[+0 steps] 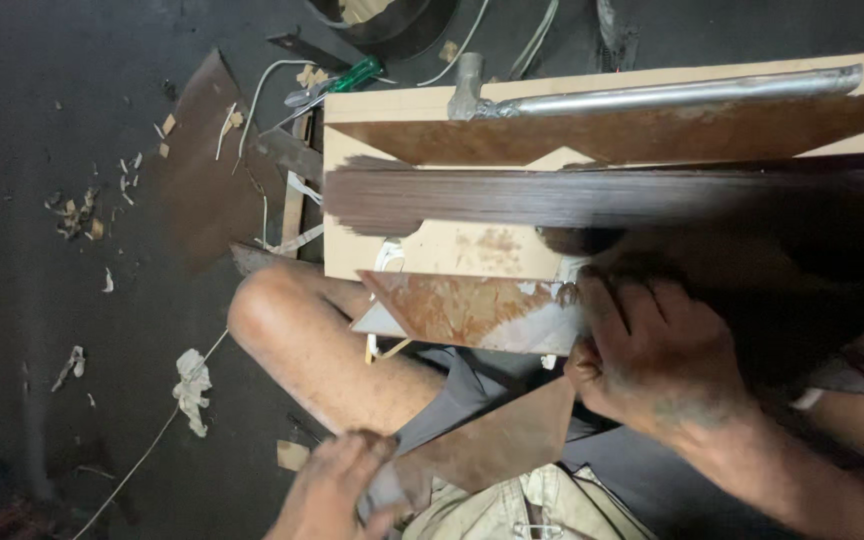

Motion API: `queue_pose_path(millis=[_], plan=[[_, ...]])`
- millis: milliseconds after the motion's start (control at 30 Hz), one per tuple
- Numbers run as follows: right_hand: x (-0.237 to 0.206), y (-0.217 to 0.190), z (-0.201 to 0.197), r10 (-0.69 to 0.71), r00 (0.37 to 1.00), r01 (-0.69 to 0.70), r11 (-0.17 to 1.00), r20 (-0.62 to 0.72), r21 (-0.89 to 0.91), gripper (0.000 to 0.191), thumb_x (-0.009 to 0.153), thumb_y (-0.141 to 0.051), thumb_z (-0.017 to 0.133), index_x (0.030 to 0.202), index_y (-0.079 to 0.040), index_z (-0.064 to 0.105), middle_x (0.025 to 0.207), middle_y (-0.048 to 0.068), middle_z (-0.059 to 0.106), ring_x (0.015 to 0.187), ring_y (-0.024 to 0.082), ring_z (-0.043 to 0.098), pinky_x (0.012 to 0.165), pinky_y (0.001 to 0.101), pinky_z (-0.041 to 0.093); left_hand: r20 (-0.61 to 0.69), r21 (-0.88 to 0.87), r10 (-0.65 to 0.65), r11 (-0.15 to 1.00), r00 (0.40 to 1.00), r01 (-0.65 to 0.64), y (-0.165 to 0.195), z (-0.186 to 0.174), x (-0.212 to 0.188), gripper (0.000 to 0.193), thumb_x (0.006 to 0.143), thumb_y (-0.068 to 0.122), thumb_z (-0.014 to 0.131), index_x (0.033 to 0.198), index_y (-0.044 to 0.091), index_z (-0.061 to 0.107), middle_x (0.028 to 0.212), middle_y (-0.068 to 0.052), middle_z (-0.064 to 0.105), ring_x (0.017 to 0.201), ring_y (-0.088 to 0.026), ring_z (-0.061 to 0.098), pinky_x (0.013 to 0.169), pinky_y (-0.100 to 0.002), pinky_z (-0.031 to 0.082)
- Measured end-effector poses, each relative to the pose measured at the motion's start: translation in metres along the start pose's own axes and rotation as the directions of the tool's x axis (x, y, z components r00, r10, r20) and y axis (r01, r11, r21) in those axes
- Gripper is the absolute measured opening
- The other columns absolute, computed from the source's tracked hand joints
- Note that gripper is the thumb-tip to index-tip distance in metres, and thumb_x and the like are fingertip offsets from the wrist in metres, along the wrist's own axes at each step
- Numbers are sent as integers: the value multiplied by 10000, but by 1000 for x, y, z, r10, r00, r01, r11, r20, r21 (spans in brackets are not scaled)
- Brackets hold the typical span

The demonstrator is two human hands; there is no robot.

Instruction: The person sits on the floor and aligns a bundle of thin brown incense sticks on a wooden jig, folds the sticks over a form, and ties the bundle tightly with string, pulling and knotting the thread by hand. They reposition the bundle and press the sticks flat between metal plates to shape it.

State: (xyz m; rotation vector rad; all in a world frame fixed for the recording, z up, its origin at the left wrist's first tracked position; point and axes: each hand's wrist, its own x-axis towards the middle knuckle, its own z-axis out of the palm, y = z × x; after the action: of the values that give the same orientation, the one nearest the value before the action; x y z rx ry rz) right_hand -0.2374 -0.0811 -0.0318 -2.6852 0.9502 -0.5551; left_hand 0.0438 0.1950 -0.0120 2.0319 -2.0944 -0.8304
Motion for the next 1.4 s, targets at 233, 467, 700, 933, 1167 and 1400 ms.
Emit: queue_pose_path(millis=[233,467,700,933,1167,1400], plan=[[7,0,-24,-103,985,113,992,-137,62,428,656,-198,716,1018,23,659,991,208,696,882,380,676,771,441,581,-474,25,213,973,854,-229,78,-50,121,605,798,348,865,1234,-8,642,1180,-177,623,1094,-365,611,950,-471,493],[-10,-9,-58,-190,945,185,982,-266,-41,354,780,-264,758,1037,-27,701,998,155,695,889,339,682,912,501,578,-392,242,374,924,841,-298,114,-61,182,627,826,321,790,1329,12,581,1039,-112,562,966,-303,560,921,-453,397],[-49,41,-81,70,997,-71,982,-12,-176,528,762,-469,759,1100,-66,709,1026,109,703,856,292,678,952,572,518,-435,512,581,788,688,-342,78,-47,188,528,826,359,802,1246,73,658,948,-47,560,837,-228,530,818,-416,364],[-131,81,-67,385,910,-333,900,-155,283,434,864,-311,738,1189,-46,623,1137,127,656,1025,269,646,1014,482,512,-504,464,656,754,562,-464,74,-34,198,565,894,461,782,1248,37,665,980,-63,589,865,-234,556,845,-423,384],[-172,95,-50,448,862,-337,856,-238,393,381,966,-153,717,1278,-27,536,1248,144,608,1193,245,615,1076,391,505,-620,503,647,761,443,-409,66,-23,221,350,834,150,749,1175,94,701,988,-33,623,878,-215,581,840,-402,350],[-190,118,-27,484,827,-357,846,-287,397,150,1150,-40,600,1288,-35,541,1287,148,616,1252,230,620,1106,338,506,-629,476,622,782,465,-403,65,-19,222,397,817,149,773,1203,93,701,983,-29,614,869,-215,582,849,-402,352]])
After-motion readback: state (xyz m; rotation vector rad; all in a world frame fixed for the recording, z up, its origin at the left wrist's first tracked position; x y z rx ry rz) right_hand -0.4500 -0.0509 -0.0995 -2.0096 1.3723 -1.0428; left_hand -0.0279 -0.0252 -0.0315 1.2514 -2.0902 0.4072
